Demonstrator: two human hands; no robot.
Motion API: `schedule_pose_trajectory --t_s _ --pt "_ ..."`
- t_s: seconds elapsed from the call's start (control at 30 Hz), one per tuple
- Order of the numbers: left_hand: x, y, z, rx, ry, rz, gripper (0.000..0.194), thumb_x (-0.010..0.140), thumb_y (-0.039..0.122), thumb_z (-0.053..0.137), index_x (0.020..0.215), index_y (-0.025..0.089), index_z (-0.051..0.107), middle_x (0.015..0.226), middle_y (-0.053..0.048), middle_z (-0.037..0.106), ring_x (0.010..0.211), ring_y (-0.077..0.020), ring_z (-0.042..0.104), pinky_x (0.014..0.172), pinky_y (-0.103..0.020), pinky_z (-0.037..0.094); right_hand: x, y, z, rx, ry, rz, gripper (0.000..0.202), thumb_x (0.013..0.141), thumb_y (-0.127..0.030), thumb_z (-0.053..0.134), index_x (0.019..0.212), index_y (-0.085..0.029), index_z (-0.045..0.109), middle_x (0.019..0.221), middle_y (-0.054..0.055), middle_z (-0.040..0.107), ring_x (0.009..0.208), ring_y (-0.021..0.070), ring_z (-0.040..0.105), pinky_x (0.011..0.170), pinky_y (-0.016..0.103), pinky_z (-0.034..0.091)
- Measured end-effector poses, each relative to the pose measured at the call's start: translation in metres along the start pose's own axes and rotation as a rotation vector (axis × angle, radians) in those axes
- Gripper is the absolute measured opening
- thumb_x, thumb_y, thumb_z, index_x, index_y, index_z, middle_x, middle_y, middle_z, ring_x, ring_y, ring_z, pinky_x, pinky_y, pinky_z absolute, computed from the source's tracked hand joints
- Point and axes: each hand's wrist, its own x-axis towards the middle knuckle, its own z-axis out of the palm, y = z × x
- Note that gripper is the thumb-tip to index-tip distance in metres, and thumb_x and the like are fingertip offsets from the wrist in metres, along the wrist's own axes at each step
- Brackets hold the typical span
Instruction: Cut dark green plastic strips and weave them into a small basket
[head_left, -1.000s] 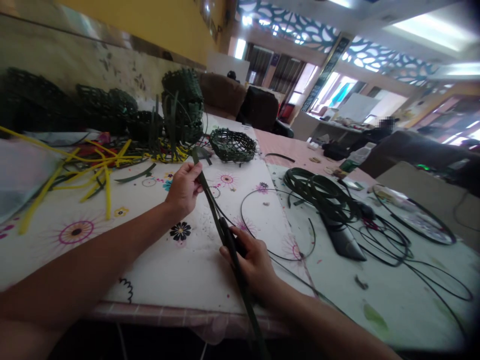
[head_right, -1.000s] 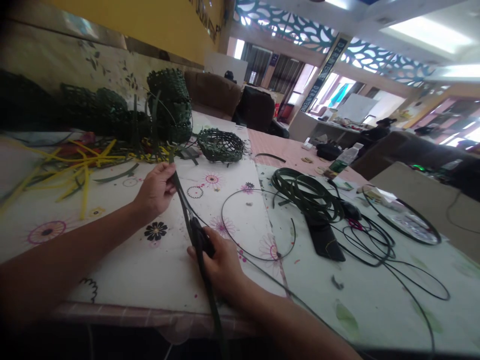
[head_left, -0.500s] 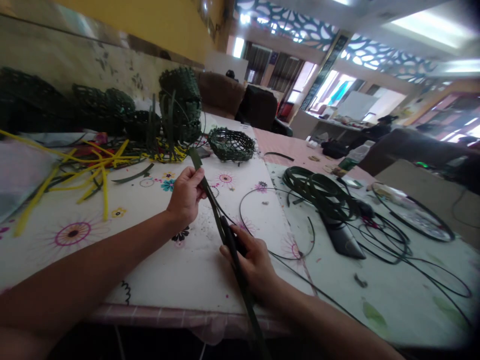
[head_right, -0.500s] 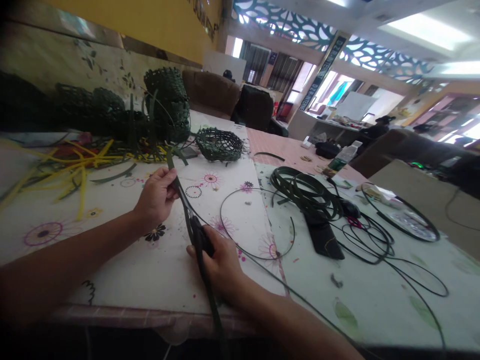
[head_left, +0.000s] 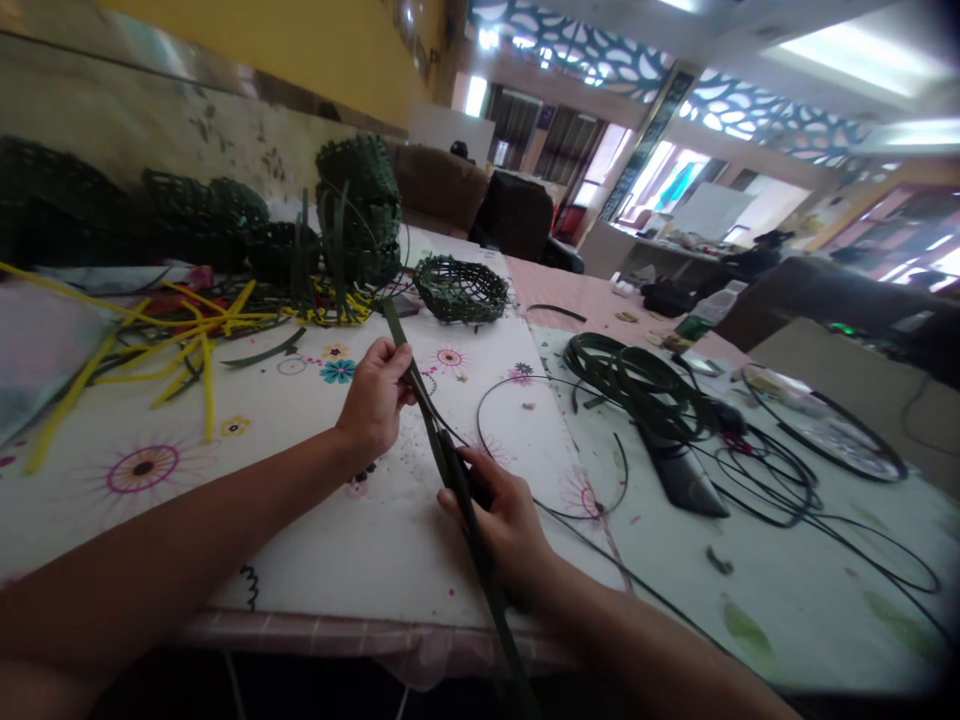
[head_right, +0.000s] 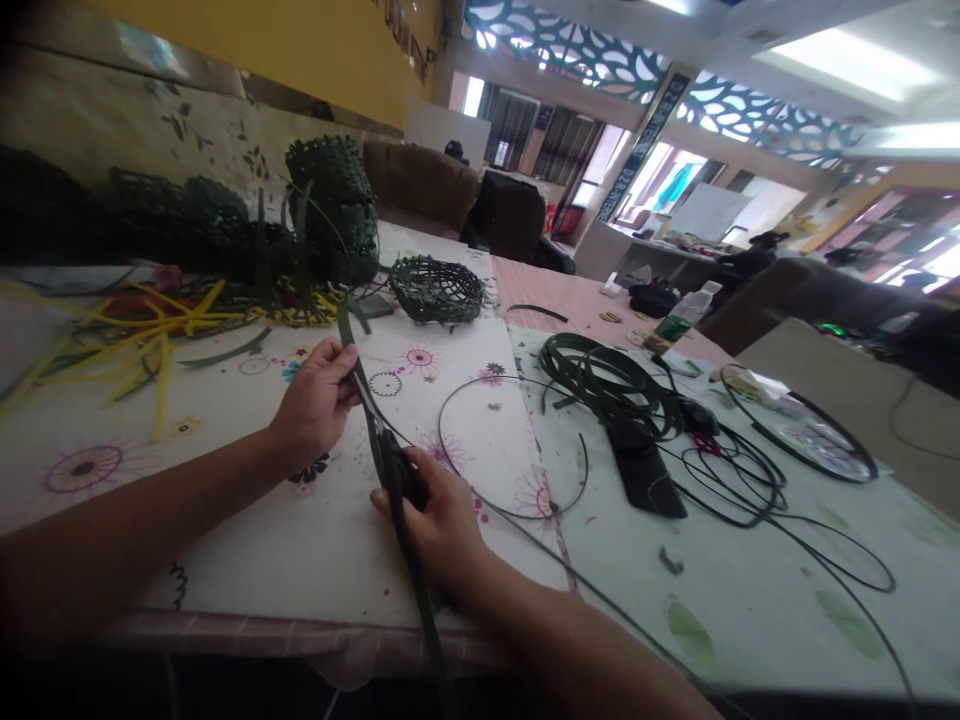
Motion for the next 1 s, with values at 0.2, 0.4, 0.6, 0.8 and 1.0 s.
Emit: schedule_pose_trajectory --t_s 0.2,0.4,0.6,0.8,1.0 --pt "0.000 -0.002 -0.001 -0.011 0.004 0.006 0.029 0.091 0.014 0.058 0.069 0.019 0.039 0.055 0.007 0.041 0.043 -0.0054 0.037 0.040 -0.015 0.028 0.000 -0.002 -0.001 -0.010 -0.004 -0.008 0.025 0.082 -0.037 0.068 0.097 -0.017 0.066 0.070 -0.003 0.051 0.064 0.0116 0.044 0.058 0.022 0.037" --pt "0.010 -0.002 -0.006 -0.063 0.048 -0.068 0.026 0.091 0.011 0.054 0.068 0.018 0.042 0.053 0.006 0.043 0.040 -0.0048 0.034 0.038 -0.015 0.026 0.000 -0.003 -0.001 -0.005 -0.045 0.012 0.020 0.084 -0.037 0.066 0.085 -0.016 0.064 0.065 -0.004 0.043 0.060 0.0103 0.039 0.054 0.022 0.034" --pt "0.024 0.006 -0.011 -0.033 0.067 -0.024 0.030 0.088 0.012 0.059 0.066 0.018 0.041 0.051 0.007 0.040 0.038 -0.0037 0.030 0.037 -0.014 0.024 0.000 0.001 0.001 -0.061 -0.010 0.020 0.028 0.081 -0.038 0.070 0.100 -0.017 0.069 0.071 -0.002 0.057 0.063 0.0122 0.048 0.060 0.023 0.041" --pt "0.005 0.004 0.000 0.002 0.042 -0.016 0.030 0.092 0.011 0.054 0.067 0.018 0.039 0.053 0.007 0.042 0.040 -0.0040 0.032 0.040 -0.014 0.029 -0.001 0.006 0.003 0.015 0.012 -0.002 0.036 0.082 -0.041 0.071 0.109 -0.018 0.068 0.075 0.000 0.060 0.065 0.0136 0.052 0.060 0.025 0.043" --pt "0.000 0.003 0.000 -0.021 0.021 0.019 0.030 0.094 0.011 0.052 0.067 0.018 0.039 0.054 0.007 0.041 0.041 -0.0043 0.032 0.041 -0.015 0.031 -0.001 0.002 0.001 0.017 0.013 0.005 0.031 0.083 -0.039 0.069 0.106 -0.018 0.067 0.073 -0.002 0.055 0.064 0.0125 0.047 0.059 0.024 0.040"
